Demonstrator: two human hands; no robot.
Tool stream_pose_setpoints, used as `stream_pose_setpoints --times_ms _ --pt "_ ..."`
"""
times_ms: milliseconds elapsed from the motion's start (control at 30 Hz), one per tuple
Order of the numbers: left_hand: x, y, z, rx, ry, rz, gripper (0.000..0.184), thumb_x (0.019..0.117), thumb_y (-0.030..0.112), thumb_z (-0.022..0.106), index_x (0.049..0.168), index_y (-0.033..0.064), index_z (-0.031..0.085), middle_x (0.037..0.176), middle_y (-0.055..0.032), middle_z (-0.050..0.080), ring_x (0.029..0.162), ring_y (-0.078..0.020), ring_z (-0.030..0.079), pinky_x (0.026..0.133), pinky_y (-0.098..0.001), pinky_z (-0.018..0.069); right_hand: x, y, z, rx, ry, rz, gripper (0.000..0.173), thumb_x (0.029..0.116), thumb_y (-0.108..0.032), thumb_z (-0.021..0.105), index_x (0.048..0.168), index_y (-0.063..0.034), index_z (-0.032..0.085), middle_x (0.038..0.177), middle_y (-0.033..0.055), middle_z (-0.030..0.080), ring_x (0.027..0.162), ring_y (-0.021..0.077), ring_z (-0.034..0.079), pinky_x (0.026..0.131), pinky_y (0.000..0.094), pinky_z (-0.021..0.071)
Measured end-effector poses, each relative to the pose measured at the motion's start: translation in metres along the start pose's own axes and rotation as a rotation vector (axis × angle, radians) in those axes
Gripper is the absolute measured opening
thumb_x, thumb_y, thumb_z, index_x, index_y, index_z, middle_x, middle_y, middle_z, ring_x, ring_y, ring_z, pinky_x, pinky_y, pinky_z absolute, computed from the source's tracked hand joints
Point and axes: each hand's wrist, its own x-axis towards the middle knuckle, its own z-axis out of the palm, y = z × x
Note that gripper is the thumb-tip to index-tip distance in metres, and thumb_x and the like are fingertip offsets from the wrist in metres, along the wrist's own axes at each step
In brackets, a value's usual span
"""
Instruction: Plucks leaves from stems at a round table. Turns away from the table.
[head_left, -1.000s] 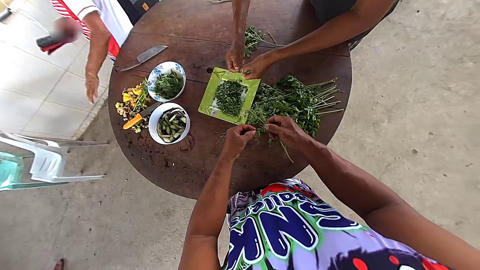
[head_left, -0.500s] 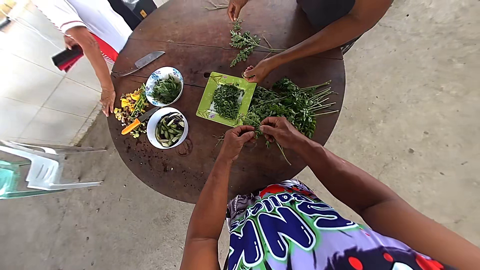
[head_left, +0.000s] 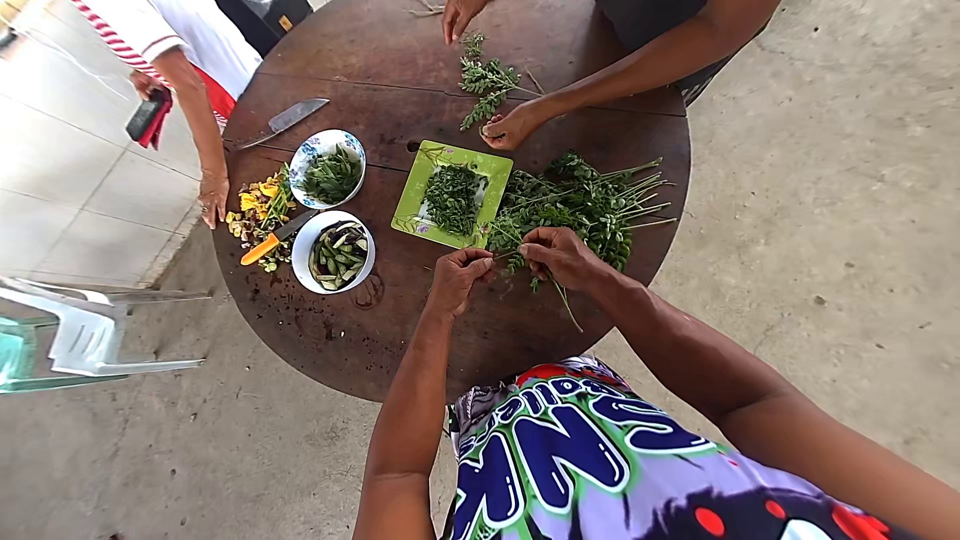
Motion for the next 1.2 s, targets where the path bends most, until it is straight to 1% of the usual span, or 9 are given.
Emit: stream_pose_setpoints --times_ms 533,633,700,800,900,933,1067,1133,1200 --pt "0.008 -0.004 -0.018 0.022 -0.055 -0.082 0.010 0.0945 -0.010 0.062 0.100 -0.0027 0.067 0.082 -0.0072 0.070 0.068 -0.0101 0.065 0.068 -0.0238 0.0580 0.006 0.001 -0.013 0.115 0.026 -0.007 0.007 0.1022 -0.006 0.057 0.099 -0.0016 0.062 0.069 0.0017 0.057 0.053 0.0081 0.054 0.052 0.0221 0.0506" --pt "0.017 0.005 -0.024 0.133 -0.010 -0.100 0.007 0.0956 -0.005 0.066 0.102 -0.0028 0.068 0.082 -0.0062 0.070 0.068 -0.0094 0.066 0.068 -0.0237 0.0586 0.006 -0.001 -0.019 0.087 0.038 -0.005 0.008 0.1018 -0.005 0.057 0.098 -0.0005 0.063 0.068 0.0023 0.059 0.053 0.0083 0.055 0.053 0.0219 0.0508" --pt "0.034 0.016 -0.025 0.328 0.082 -0.092 0.012 0.0985 0.004 0.066 0.109 -0.0022 0.067 0.087 -0.0064 0.070 0.072 -0.0101 0.067 0.071 -0.0266 0.0585 0.007 -0.002 -0.023 -0.069 0.045 -0.006 0.010 0.1022 -0.007 0.061 0.106 0.0013 0.065 0.073 0.0047 0.061 0.056 0.0088 0.056 0.055 0.0230 0.0505" --pt "0.073 0.023 -0.042 0.606 0.180 -0.045 0.038 0.1031 0.023 0.065 0.131 -0.0027 0.063 0.117 -0.0179 0.071 0.103 -0.0240 0.071 0.094 -0.0435 0.0570 0.012 0.004 -0.027 -0.408 0.061 -0.032 0.019 0.1007 -0.011 0.066 0.118 -0.0024 0.064 0.089 0.0093 0.066 0.070 0.0165 0.063 0.067 0.0349 0.0572" --pt "0.093 0.030 -0.058 0.646 0.197 -0.063 0.056 0.1076 0.035 0.055 0.149 -0.0021 0.049 0.149 -0.0229 0.054 0.139 -0.0321 0.051 0.116 -0.0519 0.0394 0.012 0.010 -0.029 -0.679 0.109 -0.177 0.022 0.0995 -0.009 0.064 0.119 0.0007 0.067 0.108 0.0169 0.064 0.093 0.0267 0.065 0.086 0.0457 0.0567" --pt "0.094 0.032 -0.061 0.630 0.231 -0.042 0.054 0.1082 0.036 0.053 0.147 -0.0014 0.052 0.148 -0.0217 0.055 0.139 -0.0306 0.052 0.116 -0.0513 0.0398 0.010 0.009 -0.030 -0.739 0.128 -0.225 0.023 0.1000 -0.008 0.062 0.120 0.0013 0.069 0.110 0.0191 0.063 0.096 0.0293 0.065 0.088 0.0467 0.0561" --pt "0.082 0.030 -0.065 0.512 0.363 0.024 0.035 0.1076 0.029 0.056 0.122 -0.0009 0.067 0.116 -0.0160 0.069 0.105 -0.0216 0.065 0.094 -0.0440 0.0522 0.002 0.008 -0.032 -0.881 0.161 -0.285 0.034 0.1065 -0.012 0.051 0.136 -0.0006 0.065 0.112 0.0201 0.060 0.097 0.0315 0.063 0.086 0.0461 0.0561" --pt "0.064 0.029 -0.061 0.489 0.273 0.032 0.029 0.1066 0.024 0.058 0.118 -0.0017 0.065 0.107 -0.0127 0.069 0.092 -0.0158 0.066 0.083 -0.0355 0.0553 -0.001 0.004 -0.031 -0.891 0.166 -0.337 0.036 0.1071 -0.012 0.049 0.139 -0.0001 0.062 0.111 0.0207 0.060 0.095 0.0319 0.063 0.085 0.0465 0.0562" --pt "0.041 0.026 -0.055 0.538 0.044 0.001 0.026 0.1058 0.019 0.058 0.120 -0.0021 0.064 0.105 -0.0120 0.069 0.088 -0.0155 0.067 0.083 -0.0363 0.0573 -0.003 -0.004 -0.029 -0.871 0.151 -0.380 0.037 0.1066 -0.010 0.048 0.141 0.0011 0.059 0.113 0.0217 0.063 0.097 0.0329 0.065 0.088 0.0481 0.0557"
